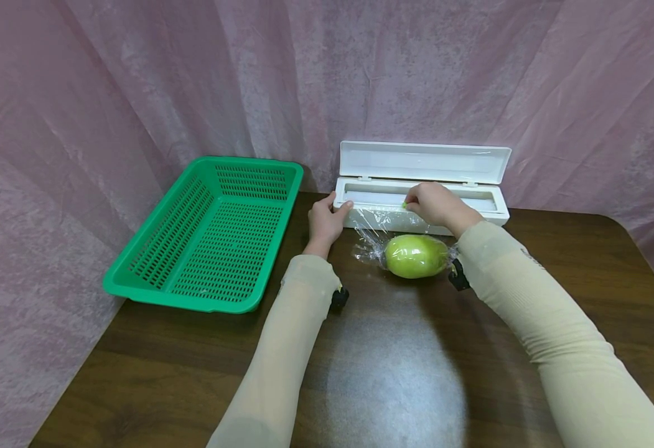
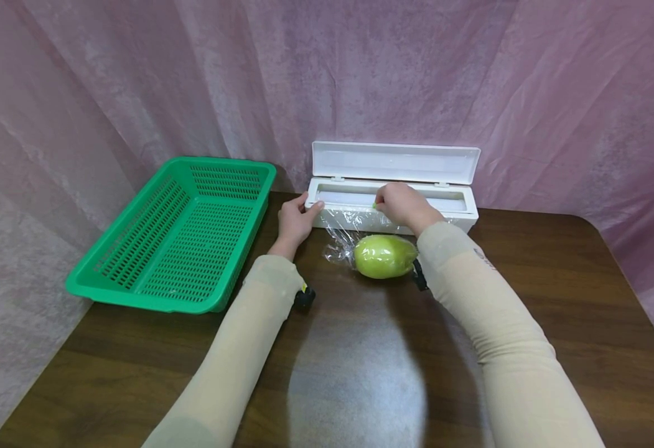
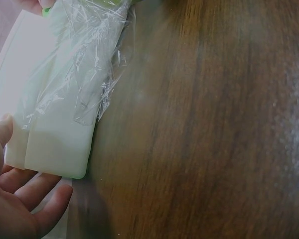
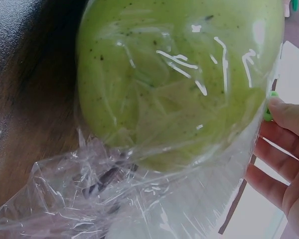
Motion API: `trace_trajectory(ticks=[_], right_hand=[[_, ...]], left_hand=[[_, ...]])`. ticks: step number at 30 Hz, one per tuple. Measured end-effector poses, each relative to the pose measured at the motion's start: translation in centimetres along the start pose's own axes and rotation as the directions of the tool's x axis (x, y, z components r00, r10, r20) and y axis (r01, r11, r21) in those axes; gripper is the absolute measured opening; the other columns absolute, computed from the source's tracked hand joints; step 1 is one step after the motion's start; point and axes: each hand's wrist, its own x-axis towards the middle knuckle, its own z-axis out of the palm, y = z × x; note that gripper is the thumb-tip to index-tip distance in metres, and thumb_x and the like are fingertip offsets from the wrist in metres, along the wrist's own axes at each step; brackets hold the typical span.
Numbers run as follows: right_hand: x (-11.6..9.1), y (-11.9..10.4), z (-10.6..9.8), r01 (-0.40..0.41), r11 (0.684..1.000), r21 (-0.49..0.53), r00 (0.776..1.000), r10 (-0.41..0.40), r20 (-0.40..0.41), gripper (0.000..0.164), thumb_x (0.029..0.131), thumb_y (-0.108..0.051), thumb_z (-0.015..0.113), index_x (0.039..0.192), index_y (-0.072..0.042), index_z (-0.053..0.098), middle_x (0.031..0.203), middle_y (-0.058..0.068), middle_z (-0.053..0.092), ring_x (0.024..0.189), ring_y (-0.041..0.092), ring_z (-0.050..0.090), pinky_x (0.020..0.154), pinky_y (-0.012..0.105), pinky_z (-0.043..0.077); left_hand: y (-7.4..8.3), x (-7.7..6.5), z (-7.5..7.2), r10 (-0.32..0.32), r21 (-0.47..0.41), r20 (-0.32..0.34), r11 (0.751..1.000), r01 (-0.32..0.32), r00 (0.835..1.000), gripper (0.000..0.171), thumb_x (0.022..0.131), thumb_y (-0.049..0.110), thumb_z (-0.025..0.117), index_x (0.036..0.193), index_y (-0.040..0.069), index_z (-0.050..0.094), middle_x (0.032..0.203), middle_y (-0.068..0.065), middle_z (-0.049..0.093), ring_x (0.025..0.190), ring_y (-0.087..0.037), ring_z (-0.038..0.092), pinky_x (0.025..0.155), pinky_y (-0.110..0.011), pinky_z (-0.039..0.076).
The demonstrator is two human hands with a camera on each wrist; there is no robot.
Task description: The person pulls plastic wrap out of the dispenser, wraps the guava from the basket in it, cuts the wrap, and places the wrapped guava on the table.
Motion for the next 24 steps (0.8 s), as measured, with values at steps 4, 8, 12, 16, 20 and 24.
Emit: trace_trajectory(ticks=[4,8,12,16,20,24], right_hand=[[0.04,0.17,0.08,0.002,1.000,-0.001,1.000,-0.002,0.003,0.020,0.093,-0.011,0.057,0.106,0.001,0.067,0.105,0.018,0.068,0.101,0.033,0.062,0.095,0.048,0.045],[-0.01,0.29,0.11,0.000,1.000,0.000,1.000,0.000,0.006,0.021,0.094,-0.011,0.057,0.106,0.001,0.067,0.106,0.018,0.068,0.101,0.033,0.062,0.095,0.048,0.045],[-0.09,0.31,0.10,-0.009,1.000,0.001,1.000,0.009,0.011,0.021,0.094,-0.012,0.057,0.107,0.001,0.067,0.107,0.018,0.067,0.101,0.033,0.061,0.095,0.048,0.045],[-0.10,0.36,0.13,-0.018,1.000,-0.002,1.000,0.018,0.015,0.021,0.094,-0.012,0.056,0.108,0.000,0.067,0.108,0.017,0.067,0.101,0.033,0.061,0.094,0.048,0.046],[-0.11,0.39,0.15,-0.016,1.000,-0.005,1.000,0.016,0.013,0.021,0.094,-0.012,0.056,0.108,0.000,0.067,0.108,0.017,0.067,0.101,0.033,0.061,0.094,0.048,0.046],[-0.13,0.43,0.17,-0.010,1.000,-0.008,1.000,0.010,0.008,0.020,0.094,-0.012,0.056,0.107,0.000,0.067,0.107,0.017,0.067,0.101,0.033,0.062,0.094,0.048,0.046]], left_hand=[[-0.03,0.00,0.00,-0.004,-0.004,0.007,1.000,0.004,1.000,0.061,0.089,0.038,0.064,0.139,0.008,0.047,0.139,-0.009,0.051,0.129,-0.023,0.046,0.103,-0.034,0.042],[-0.04,0.01,-0.01,0.001,-0.006,0.009,1.000,-0.001,1.000,0.061,0.089,0.038,0.064,0.139,0.007,0.047,0.140,-0.010,0.051,0.130,-0.024,0.046,0.103,-0.035,0.043],[-0.09,0.04,0.00,0.001,-0.004,0.011,1.000,0.000,1.000,0.062,0.089,0.038,0.064,0.139,0.008,0.047,0.140,-0.009,0.051,0.130,-0.024,0.046,0.103,-0.035,0.042],[-0.07,0.02,-0.03,-0.001,-0.006,0.016,1.000,0.001,1.000,0.062,0.089,0.039,0.064,0.140,0.008,0.046,0.141,-0.009,0.050,0.131,-0.024,0.045,0.104,-0.035,0.042],[-0.04,-0.02,-0.09,-0.001,-0.014,0.021,1.000,0.001,1.000,0.062,0.089,0.038,0.064,0.140,0.007,0.046,0.141,-0.009,0.049,0.132,-0.024,0.043,0.104,-0.035,0.042],[-0.08,0.01,-0.09,-0.003,-0.019,0.021,1.000,0.004,1.000,0.062,0.089,0.039,0.064,0.140,0.008,0.045,0.141,-0.009,0.050,0.132,-0.023,0.044,0.104,-0.035,0.042]])
